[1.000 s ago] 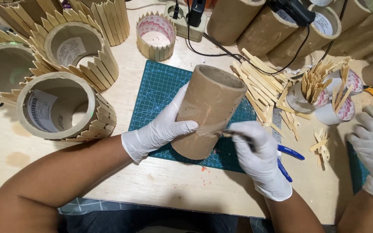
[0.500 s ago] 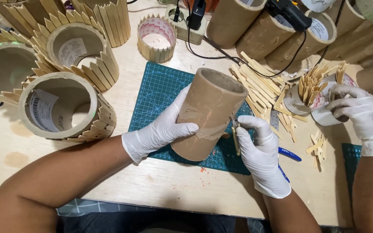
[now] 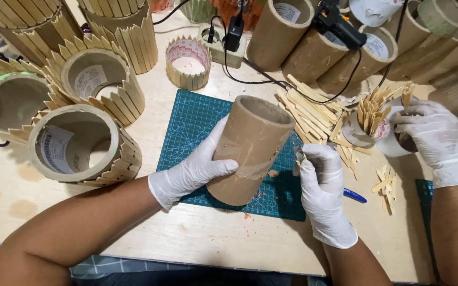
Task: Preparing cardboard tubes for a craft project by scraping and marking the surface with a utility knife.
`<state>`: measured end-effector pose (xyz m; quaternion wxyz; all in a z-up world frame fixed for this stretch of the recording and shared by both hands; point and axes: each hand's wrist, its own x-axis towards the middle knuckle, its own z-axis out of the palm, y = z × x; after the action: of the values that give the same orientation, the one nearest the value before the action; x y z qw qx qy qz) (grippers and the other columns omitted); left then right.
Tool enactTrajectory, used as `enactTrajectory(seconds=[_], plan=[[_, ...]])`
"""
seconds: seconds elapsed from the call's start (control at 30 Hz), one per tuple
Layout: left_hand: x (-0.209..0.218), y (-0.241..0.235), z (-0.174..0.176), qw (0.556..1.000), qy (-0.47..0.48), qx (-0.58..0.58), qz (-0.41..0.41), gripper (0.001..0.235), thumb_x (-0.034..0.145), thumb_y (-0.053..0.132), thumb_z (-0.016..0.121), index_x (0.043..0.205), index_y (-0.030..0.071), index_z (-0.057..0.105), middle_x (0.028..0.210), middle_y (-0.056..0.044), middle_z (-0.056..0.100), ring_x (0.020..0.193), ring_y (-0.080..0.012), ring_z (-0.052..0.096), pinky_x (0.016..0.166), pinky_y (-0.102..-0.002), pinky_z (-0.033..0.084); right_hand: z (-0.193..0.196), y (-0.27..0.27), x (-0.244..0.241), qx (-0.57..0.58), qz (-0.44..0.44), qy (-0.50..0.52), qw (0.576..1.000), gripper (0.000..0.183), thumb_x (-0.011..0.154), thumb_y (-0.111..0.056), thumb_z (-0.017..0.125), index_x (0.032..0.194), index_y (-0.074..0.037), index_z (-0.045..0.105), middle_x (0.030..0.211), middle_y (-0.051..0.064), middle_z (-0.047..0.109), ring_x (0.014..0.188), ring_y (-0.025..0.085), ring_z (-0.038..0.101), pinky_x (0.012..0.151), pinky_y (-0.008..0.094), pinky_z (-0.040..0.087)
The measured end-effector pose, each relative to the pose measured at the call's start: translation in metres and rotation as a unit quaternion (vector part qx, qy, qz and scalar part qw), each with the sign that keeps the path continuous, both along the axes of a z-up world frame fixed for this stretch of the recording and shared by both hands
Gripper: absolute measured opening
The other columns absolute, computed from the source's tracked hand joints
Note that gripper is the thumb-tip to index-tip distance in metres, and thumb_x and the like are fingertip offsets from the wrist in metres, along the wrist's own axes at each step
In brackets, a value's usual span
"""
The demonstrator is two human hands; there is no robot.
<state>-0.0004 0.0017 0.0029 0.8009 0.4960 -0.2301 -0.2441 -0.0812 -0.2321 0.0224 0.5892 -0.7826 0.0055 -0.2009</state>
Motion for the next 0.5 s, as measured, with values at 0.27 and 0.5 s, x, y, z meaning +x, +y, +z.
enactTrajectory(seconds=[0.27,0.5], plan=[[0.002,-0.001,-0.003,1.0,-0.005,-0.005,-0.013,0.118,0.072,0.039,0.09,0.165,0.019,0.021,0.154,-0.009,0.049,0.13,-0.0193,0.051,0.116,-0.046,0.043,0.003,0.009,0.002,-0.077,0.036,-0.049,0.995,0.016,0.096,0.002,0.065,0.109,-0.007,0.067,0.096,0.01,0.067,0.08,0.02,0.066,0.074,0.034,0.054],[0.002,-0.001,0.0,1.0,0.01,0.002,-0.003,0.11,0.078,0.036,0.084,0.165,0.019,0.021,0.153,-0.008,0.049,0.129,-0.019,0.049,0.116,-0.046,0.042,0.001,0.009,0.005,-0.095,0.036,-0.101,0.99,0.02,0.094,0.005,0.066,0.108,-0.006,0.073,0.095,0.012,0.068,0.082,0.021,0.067,0.073,0.034,0.055]])
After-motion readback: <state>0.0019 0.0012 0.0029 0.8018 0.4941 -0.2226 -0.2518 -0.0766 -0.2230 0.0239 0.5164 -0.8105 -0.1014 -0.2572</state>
